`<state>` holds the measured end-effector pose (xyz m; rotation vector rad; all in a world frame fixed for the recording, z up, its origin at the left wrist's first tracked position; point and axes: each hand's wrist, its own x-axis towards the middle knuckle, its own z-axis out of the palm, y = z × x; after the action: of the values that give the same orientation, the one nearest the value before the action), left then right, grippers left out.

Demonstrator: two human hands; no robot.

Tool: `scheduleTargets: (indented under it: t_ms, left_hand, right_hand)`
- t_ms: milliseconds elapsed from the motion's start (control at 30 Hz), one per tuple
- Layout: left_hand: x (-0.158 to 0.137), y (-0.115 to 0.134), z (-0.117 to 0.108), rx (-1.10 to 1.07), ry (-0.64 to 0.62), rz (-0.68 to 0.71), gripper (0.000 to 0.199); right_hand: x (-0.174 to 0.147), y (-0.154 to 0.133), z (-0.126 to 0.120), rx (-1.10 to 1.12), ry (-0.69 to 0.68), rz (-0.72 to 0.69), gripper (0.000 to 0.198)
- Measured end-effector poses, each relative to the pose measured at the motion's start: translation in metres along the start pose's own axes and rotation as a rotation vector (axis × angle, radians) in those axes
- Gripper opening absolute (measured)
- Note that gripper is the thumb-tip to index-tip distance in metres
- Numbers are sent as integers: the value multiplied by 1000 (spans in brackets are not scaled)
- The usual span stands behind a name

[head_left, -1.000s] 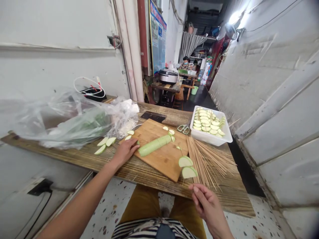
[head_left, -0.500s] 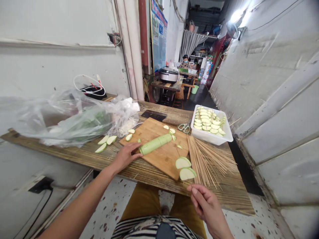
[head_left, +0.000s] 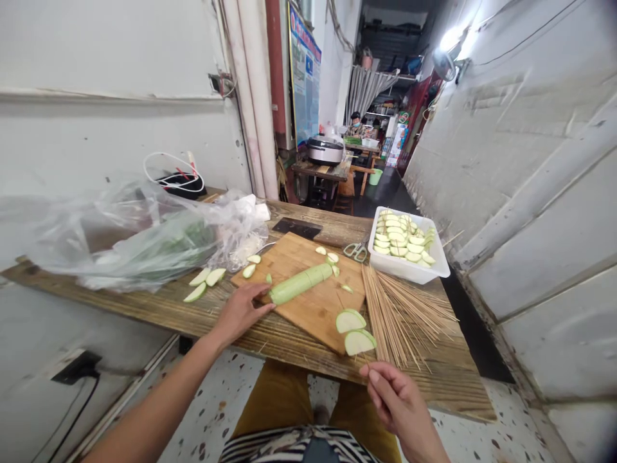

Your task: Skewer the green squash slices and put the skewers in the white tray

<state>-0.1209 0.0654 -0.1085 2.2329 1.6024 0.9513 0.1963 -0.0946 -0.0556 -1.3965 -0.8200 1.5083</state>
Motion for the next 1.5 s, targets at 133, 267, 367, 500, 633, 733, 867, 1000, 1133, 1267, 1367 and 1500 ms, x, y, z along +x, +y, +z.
scheduleTargets:
  t_ms: [133,267,367,500,633,733,867,1000,1133,1267,1367,1500]
  left_hand:
    - [-5,7,3,31,65,-11,40]
    - [-9,15,7,86,140,-107,33]
    - [-15,21,11,111,186,-97,34]
    - [-27,26,14,158,322,-4,35]
    - [-16,21,8,160,366,56,39]
    - [15,10,3,123,261,73,39]
    - [60,-1,8,172,-3,19,35]
    - [78,-3,13,211,-83,2,30]
    - [62,4,-3,167,131,32,34]
    - [18,16,-5,85,336,55,33]
    - [-9,22,10,158,227,-12,47]
    - [-16,23,24,193,184,-110,53]
  right_hand:
    - [0,0,0,-5,-5,-7,47]
    - [0,3,-1,-15,-8,-12,46]
    - [1,5,-3,-30,-36,-5,47]
    - [3,8,-8,-43,-65,10,48]
    - [3,8,-8,-34,-52,-1,48]
    - [0,5,-4,-27,-34,-29,48]
    - [-5,2,1,-41,-9,-60,47]
    - [-9,1,0,-60,-8,-66,48]
    - [-9,3,-4,-58,-9,-61,47]
    - [-5,7,-2,-55,-8,-87,45]
    - [-3,10,2,-65,-30,-96,44]
    - [-5,11,5,-91,-77,-84,45]
